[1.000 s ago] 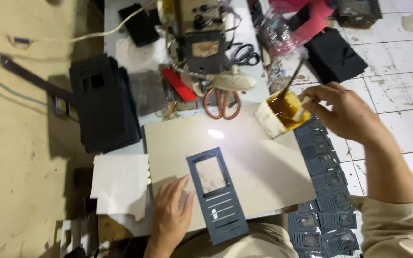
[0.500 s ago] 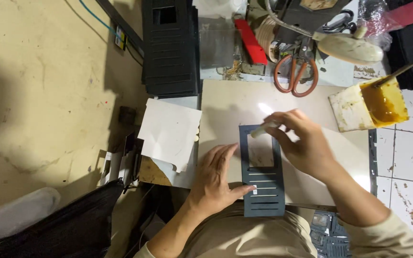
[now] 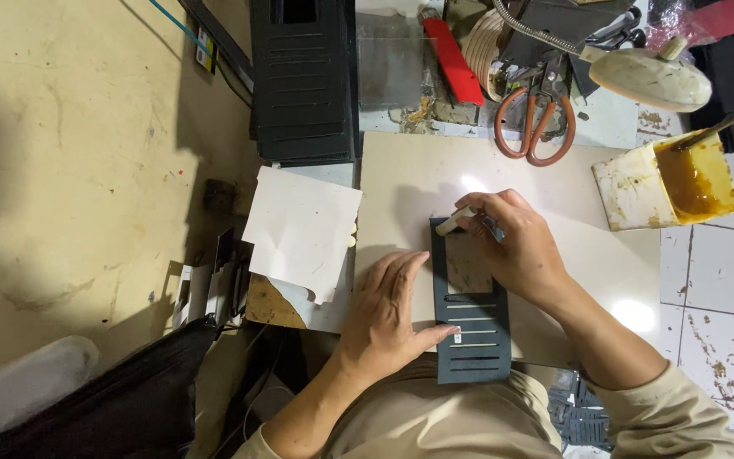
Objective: The person repeatedly applies glue to a dark blue plastic frame with slots and inserts a small white rectangular piece into the central opening. They press the piece into place and set the assembled unit aside on the floor before repeating the process with another frame.
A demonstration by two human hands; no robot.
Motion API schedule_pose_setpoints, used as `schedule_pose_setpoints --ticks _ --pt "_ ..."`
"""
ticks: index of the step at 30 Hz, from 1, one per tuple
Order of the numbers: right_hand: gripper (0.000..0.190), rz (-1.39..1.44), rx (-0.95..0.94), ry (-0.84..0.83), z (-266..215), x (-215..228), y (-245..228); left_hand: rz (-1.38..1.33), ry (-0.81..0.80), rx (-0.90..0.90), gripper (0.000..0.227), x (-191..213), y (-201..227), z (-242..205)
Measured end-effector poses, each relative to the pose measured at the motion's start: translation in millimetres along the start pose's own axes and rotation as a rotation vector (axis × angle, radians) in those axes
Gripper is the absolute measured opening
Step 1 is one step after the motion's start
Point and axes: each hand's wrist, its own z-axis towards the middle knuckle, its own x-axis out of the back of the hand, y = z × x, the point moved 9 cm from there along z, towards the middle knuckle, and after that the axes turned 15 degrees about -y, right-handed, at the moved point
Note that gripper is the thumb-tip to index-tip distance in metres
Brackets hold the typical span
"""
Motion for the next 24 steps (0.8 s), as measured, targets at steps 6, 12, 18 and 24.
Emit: schedule_pose_setpoints --ticks 6,12,18,24 --pt "0.026 -0.106 0.074 -0.044 -14 -6 -16 -0.014 0.0 0.018 0.104 -2 -3 0" --pt "0.024 -0.246 0.193 -0.085 -39 -21 -31 0.023 0.009 -0.003 0.106 -4 -3 -1" --pt "0.03 -0.327 0.301 -0.159 -60 -32 -48 0.036 0.021 0.026 0.106 -3 -3 -2" --pt "0.037 -0.345 0.311 -0.12 -73 10 -64 0.067 0.046 0.012 0.108 -6 -1 -8"
